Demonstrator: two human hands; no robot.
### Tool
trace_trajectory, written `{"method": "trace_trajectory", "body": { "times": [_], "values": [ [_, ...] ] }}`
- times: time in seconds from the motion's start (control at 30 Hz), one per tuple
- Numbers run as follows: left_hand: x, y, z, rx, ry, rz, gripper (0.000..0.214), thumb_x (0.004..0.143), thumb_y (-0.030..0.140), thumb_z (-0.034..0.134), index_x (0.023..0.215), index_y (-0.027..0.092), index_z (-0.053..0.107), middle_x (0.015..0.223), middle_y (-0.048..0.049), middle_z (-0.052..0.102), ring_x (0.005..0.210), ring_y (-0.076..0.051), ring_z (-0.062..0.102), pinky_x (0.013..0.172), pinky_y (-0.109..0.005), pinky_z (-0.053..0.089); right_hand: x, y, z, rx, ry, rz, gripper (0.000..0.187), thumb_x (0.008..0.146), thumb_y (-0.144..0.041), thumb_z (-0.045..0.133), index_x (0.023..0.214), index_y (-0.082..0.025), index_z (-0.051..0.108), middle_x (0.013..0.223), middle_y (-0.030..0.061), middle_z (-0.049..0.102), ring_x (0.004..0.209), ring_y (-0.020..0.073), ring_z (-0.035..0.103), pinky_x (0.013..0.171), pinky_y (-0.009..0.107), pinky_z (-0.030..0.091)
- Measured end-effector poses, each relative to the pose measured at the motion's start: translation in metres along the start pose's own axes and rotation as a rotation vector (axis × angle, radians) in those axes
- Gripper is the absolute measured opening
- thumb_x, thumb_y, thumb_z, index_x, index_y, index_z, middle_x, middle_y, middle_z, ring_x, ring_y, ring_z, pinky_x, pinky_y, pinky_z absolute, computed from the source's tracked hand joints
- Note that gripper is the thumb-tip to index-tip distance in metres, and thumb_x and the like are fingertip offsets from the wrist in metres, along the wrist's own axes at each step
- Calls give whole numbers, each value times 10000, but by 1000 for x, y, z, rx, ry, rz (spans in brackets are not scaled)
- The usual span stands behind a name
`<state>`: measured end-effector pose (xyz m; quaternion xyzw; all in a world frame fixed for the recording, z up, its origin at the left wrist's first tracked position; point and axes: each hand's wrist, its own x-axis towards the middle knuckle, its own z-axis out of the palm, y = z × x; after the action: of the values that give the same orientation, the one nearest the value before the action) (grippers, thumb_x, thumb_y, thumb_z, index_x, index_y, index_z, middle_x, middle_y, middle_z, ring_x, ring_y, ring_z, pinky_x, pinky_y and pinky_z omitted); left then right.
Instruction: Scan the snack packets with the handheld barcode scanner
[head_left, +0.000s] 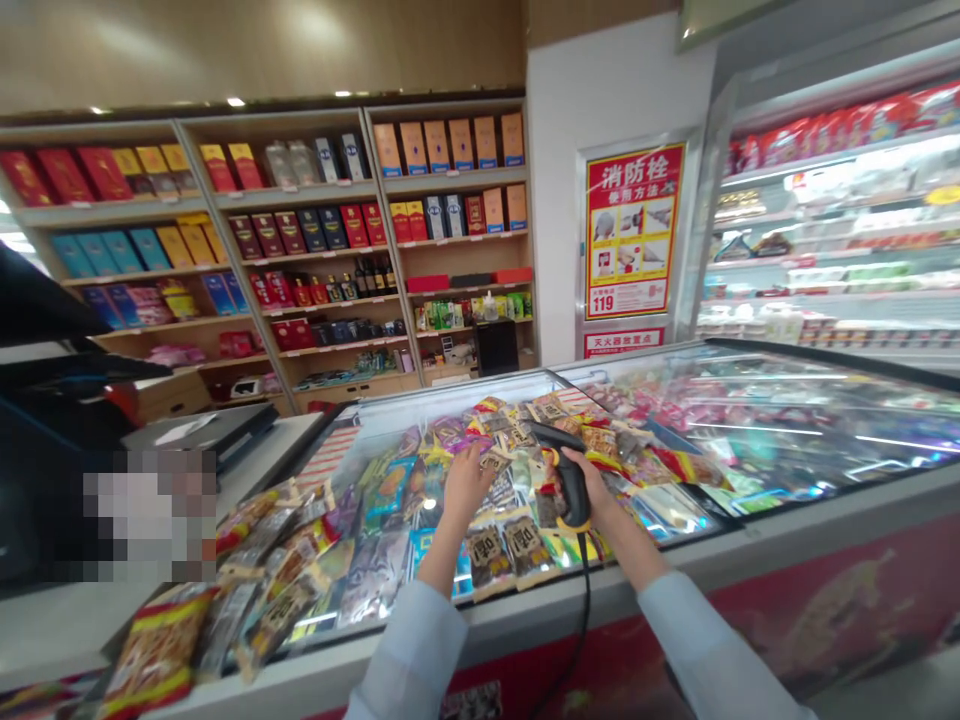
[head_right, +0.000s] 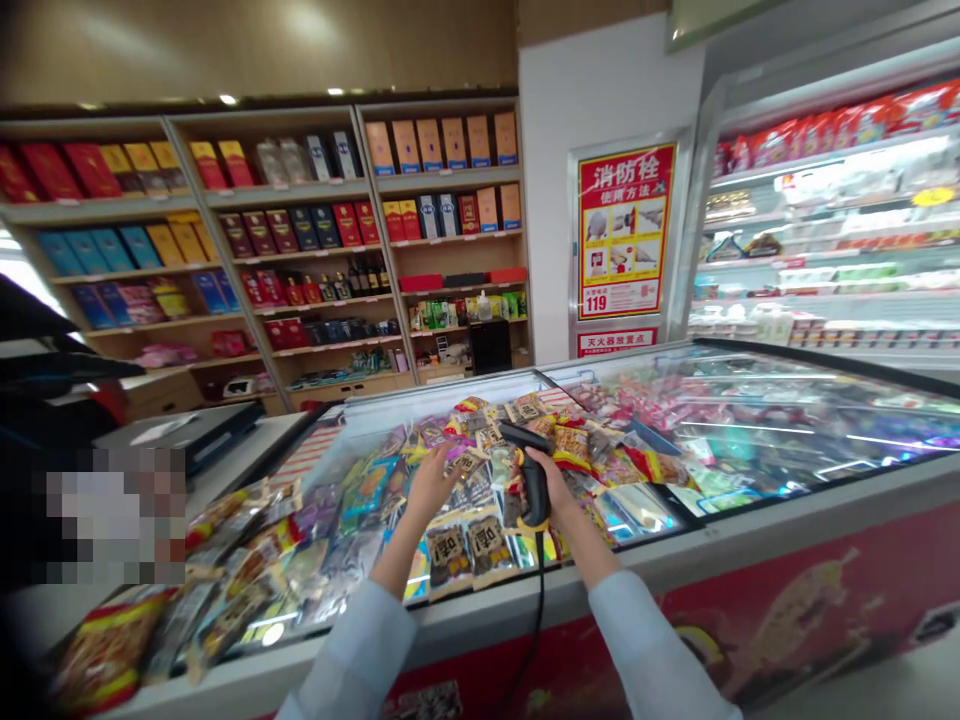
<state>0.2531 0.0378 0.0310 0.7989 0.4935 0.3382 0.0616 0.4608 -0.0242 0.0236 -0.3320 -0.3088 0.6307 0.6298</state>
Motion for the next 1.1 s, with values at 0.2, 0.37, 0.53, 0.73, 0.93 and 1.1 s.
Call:
{"method": "trace_trajectory", "body": {
  "times": [0.2, 0.37, 0.53, 0.73, 0.93, 1.1],
  "values": [
    [3, -1, 29, 127, -117, -74, 662, 741, 313, 582, 1360, 234, 360, 1395, -175, 355, 1267, -336, 351, 997, -451, 302, 0, 12, 0, -32, 24, 28, 271, 769, -410, 553, 745, -150, 625, 490, 32, 612, 365, 117, 528, 323, 194, 402],
    [-1, -7, 28, 209, -175, -105, 573, 728, 232, 574, 1292, 222, 474, 1161, -170, 551, 1145, -310, 460, 957, -422, 335, -2, 10, 1, -30, 3, 49, 274, 762, -410, 563, 736, -145, 629, 596, 62, 658, 372, 103, 516, 333, 199, 410],
    [4, -12, 23, -180, -96, -210, 500, 697, 309, 621, 1188, 222, 579, 949, -116, 648, 1003, -289, 559, 924, -425, 381, -1, 9, 0, -6, 16, 48, 246, 756, -380, 555, 782, -149, 634, 566, 49, 648, 369, 103, 515, 346, 195, 419],
    [8, -3, 20, -1428, -202, -540, 422, 750, 442, 585, 1084, 185, 594, 850, -56, 679, 776, -164, 641, 823, -335, 505, -3, 9, -2, -19, 4, 24, 276, 763, -404, 542, 800, -151, 646, 535, 53, 640, 367, 125, 528, 337, 211, 410],
    [4, 9, 8, -1754, -252, -512, 421, 786, 487, 517, 1036, 153, 573, 954, -95, 678, 910, -168, 642, 933, -356, 478, -8, 5, 0, -27, 36, 51, 280, 763, -402, 530, 803, -156, 657, 475, 39, 614, 323, 120, 499, 313, 207, 387],
    [7, 8, 14, -1673, -149, -419, 380, 735, 433, 597, 971, 136, 588, 856, -87, 693, 892, -193, 651, 944, -381, 462, -8, 6, -4, -64, 44, 8, 282, 753, -403, 544, 773, -145, 656, 481, 46, 617, 334, 116, 505, 326, 202, 388]
  ]
}}
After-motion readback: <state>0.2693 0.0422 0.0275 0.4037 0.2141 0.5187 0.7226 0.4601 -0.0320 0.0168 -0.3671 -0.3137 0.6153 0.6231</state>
